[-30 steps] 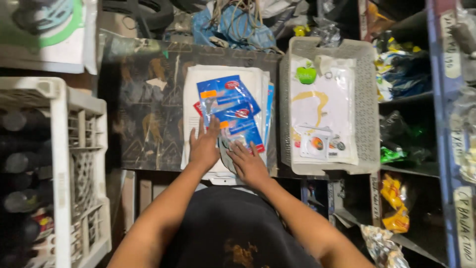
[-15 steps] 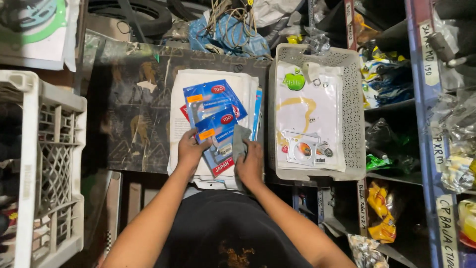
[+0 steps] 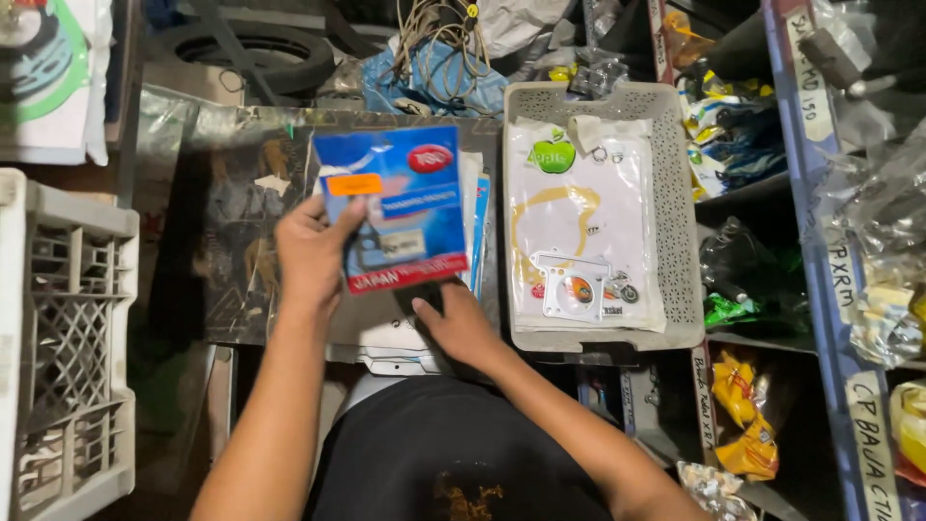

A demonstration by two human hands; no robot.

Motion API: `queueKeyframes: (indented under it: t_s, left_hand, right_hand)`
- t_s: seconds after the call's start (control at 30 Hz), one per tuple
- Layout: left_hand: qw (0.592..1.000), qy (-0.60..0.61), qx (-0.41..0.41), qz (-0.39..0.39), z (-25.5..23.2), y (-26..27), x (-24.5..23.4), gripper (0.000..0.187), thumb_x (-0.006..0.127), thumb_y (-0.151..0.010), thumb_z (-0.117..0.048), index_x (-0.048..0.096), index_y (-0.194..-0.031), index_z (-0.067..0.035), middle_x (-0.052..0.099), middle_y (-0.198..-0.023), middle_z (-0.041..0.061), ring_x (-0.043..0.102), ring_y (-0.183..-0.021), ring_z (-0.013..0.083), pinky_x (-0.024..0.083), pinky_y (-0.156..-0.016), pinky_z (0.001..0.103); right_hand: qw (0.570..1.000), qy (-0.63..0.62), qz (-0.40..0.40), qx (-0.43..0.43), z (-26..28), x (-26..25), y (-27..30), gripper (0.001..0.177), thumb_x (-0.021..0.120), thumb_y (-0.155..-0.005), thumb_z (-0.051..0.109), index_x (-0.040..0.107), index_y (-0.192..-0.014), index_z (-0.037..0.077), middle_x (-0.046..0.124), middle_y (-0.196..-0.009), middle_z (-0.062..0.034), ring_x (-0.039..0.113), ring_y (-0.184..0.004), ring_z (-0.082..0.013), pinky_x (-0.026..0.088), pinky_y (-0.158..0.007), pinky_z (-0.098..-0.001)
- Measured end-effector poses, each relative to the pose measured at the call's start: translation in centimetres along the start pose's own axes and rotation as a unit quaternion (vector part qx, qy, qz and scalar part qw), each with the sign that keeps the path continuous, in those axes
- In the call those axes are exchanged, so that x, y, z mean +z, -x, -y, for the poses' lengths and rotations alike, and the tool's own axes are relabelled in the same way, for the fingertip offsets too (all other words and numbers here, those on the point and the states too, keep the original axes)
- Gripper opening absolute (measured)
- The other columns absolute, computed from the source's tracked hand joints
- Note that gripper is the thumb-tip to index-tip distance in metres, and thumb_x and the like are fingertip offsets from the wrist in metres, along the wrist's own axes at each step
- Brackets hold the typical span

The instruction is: The person cleans various mechanical parts, including a white plastic component and a metal gasket, using a grey cloth. They wipe the items on a table and place them into a white plastic basket.

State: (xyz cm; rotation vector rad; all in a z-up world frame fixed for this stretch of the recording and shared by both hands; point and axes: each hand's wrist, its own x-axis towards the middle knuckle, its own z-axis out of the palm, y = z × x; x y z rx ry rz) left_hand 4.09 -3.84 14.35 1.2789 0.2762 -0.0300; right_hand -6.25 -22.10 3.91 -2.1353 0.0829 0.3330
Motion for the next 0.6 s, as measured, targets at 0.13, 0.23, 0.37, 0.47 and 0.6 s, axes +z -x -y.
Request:
queueKeyframes:
  t_s: [0.13,0.23,0.37,0.47,0.6]
  left_hand:
    - [0.999,-0.014,-0.021,0.034,2.0,2.4,4.1,0.018,0.085,-0.084,-0.007,0.073,-0.097,-0.002,0.068,-0.071,0.004,0.069,-0.062,0.0117,0.061,-0.058,0.028]
    - [0.991,-0.093,-0.011,0.097,6.2,3.0,6.2,0.015,0.087,-0.085,-0.013,0.073,-0.089,-0.008,0.066,-0.07,-0.001,0.062,-0.063,0.0054,0.055,-0.058,0.022]
    - [0.957,-0.209,0.023,0.2,10.4,3.5,10.1,0.024,0.074,-0.099,-0.026,0.073,-0.081,-0.011,0.063,-0.062,0.001,0.055,-0.062,0.008,0.05,-0.061,0.026]
    - [0.951,-0.192,0.016,0.241,10.4,5.2,13.4,0.027,0.067,-0.104,-0.027,0.073,-0.083,-0.011,0.06,-0.058,0.003,0.055,-0.056,0.0105,0.049,-0.058,0.026]
    - [0.95,-0.186,0.004,0.251,11.9,5.8,14.8,0.024,0.07,-0.099,-0.017,0.074,-0.12,-0.005,0.074,-0.09,0.011,0.065,-0.079,0.0152,0.057,-0.073,0.034]
  right_hand:
    - [0.976,-0.203,-0.043,-0.06,-2.7,-4.1,2.0,0.055,0.082,-0.086,0.026,0.062,-0.13,-0.001,0.068,-0.122,-0.0249,0.063,-0.119,-0.0411,0.043,-0.107,-0.057]
    - [0.953,-0.282,-0.114,0.01,-4.7,-8.6,4.3,0.034,0.087,-0.082,0.033,0.077,-0.102,0.008,0.078,-0.085,-0.0122,0.074,-0.071,-0.0215,0.06,-0.071,-0.037]
    - [0.898,-0.343,-0.262,0.083,-6.8,-12.7,7.9,0.024,0.08,-0.089,0.019,0.062,-0.083,0.005,0.062,-0.051,-0.0162,0.053,-0.031,-0.0167,0.042,-0.031,-0.0266]
    - [0.878,-0.354,-0.312,0.078,-7.8,-14.9,10.0,0.022,0.078,-0.09,0.014,0.062,-0.084,0.0,0.063,-0.054,-0.0193,0.054,-0.032,-0.0157,0.041,-0.032,-0.0252]
    - [0.845,-0.412,-0.331,0.082,-8.9,-16.3,11.0,0.022,0.076,-0.092,0.012,0.061,-0.094,-0.005,0.067,-0.069,-0.0211,0.066,-0.05,-0.0218,0.055,-0.039,-0.0297]
